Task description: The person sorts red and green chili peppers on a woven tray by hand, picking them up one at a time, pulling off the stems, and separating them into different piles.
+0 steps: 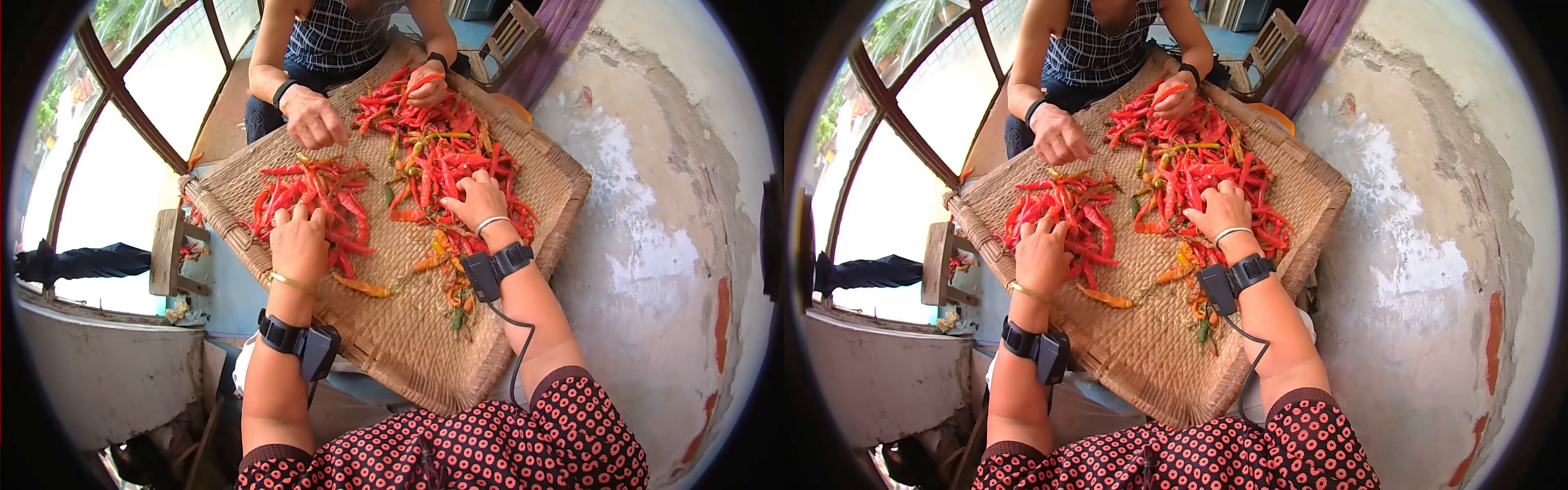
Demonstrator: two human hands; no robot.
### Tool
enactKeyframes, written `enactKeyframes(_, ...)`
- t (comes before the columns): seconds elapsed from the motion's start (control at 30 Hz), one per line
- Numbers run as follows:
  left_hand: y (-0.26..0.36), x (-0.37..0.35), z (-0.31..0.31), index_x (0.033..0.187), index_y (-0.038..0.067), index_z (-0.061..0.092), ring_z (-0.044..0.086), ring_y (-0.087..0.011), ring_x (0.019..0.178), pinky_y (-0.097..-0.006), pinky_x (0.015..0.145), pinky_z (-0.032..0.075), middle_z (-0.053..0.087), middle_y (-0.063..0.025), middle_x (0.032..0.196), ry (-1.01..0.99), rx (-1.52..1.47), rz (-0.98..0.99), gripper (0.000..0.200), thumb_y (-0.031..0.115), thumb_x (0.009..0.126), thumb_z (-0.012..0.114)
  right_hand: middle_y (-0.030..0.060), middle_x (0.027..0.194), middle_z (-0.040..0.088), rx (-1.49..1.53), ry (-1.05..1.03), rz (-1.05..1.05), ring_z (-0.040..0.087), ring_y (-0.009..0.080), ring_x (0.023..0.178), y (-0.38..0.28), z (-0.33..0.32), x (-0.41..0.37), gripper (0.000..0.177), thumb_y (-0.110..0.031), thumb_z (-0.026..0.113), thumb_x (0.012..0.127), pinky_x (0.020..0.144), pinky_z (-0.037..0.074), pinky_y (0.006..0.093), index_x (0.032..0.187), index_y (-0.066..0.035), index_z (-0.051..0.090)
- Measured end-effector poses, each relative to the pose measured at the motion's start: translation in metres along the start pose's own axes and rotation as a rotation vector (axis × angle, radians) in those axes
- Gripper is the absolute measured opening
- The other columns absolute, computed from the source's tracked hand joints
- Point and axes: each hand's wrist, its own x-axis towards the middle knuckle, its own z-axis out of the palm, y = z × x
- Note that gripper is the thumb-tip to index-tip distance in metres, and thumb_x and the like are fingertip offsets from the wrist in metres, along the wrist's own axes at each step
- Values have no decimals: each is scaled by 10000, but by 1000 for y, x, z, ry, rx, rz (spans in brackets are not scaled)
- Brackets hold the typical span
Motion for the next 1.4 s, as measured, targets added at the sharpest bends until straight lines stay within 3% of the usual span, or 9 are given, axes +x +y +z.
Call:
enactKeyframes(0.23,7,-2,-5,800,123,644,533,-245,833,-331,675,481,590,-35,845,-26,13,-38,168,185,646,673,90,884,581,22,299,-178,530,289,939,-16,-19,-13,127,-219,648,700,773,431,432,726,-95,636)
enactKeyframes(0.33,8,-2,-6,784,115,647,542,-241,819,-328,662,485,598,-33,832,14,3,-79,158,213,661,666,133,662,608,331,25,-234,605,283,675,-42,-46,-26,180,-256,608,727,634,468,404,728,-77,628)
enactKeyframes(0.47,4,-2,1,786,111,646,541,-240,830,-332,677,481,601,-35,829,-8,14,-63,176,229,659,677,125,703,623,171,-504,-429,607,287,717,-43,-35,-17,210,-295,615,728,655,468,390,739,-87,647)
enactKeyframes(0.57,3,-1,3,791,113,647,541,-240,833,-320,687,473,604,-38,827,-55,24,-22,193,238,649,687,109,687,619,232,-230,-366,601,238,652,-45,-30,2,222,-271,624,743,611,453,339,770,-50,640)
enactKeyframes(0.63,3,-2,2,778,115,638,528,-241,864,-362,730,454,598,-42,817,-63,-18,-27,151,218,670,657,121,839,639,758,-21,-208,602,265,734,-50,-31,17,250,-216,619,764,673,471,347,946,-46,619)
enactKeyframes(0.7,3,-2,3,765,117,628,516,-242,895,-405,773,434,593,-46,808,-60,-57,-34,110,197,690,627,115,880,611,365,301,-340,563,290,856,-38,-20,32,366,-301,644,753,767,442,393,1046,-88,586)
enactKeyframes(0.8,4,-4,6,778,118,626,491,-256,949,-490,884,353,589,-52,816,98,0,-11,140,219,682,640,106,956,563,-187,100,-285,498,270,964,-40,-18,23,424,-318,647,756,849,396,396,1127,-134,555)
enactKeyframes(1.3,1,-3,11,717,121,665,515,-227,883,-452,830,369,603,-32,790,-129,32,171,123,176,733,556,69,827,538,-187,52,-479,529,264,860,-44,28,3,97,-199,654,703,792,388,430,719,-113,612)
enactKeyframes(1.4,3,-5,10,703,129,666,515,-231,828,-373,772,399,598,-32,737,-95,-54,247,110,191,615,647,80,797,584,96,-79,-431,575,256,802,-43,16,0,88,-171,622,722,752,427,403,761,-95,640)
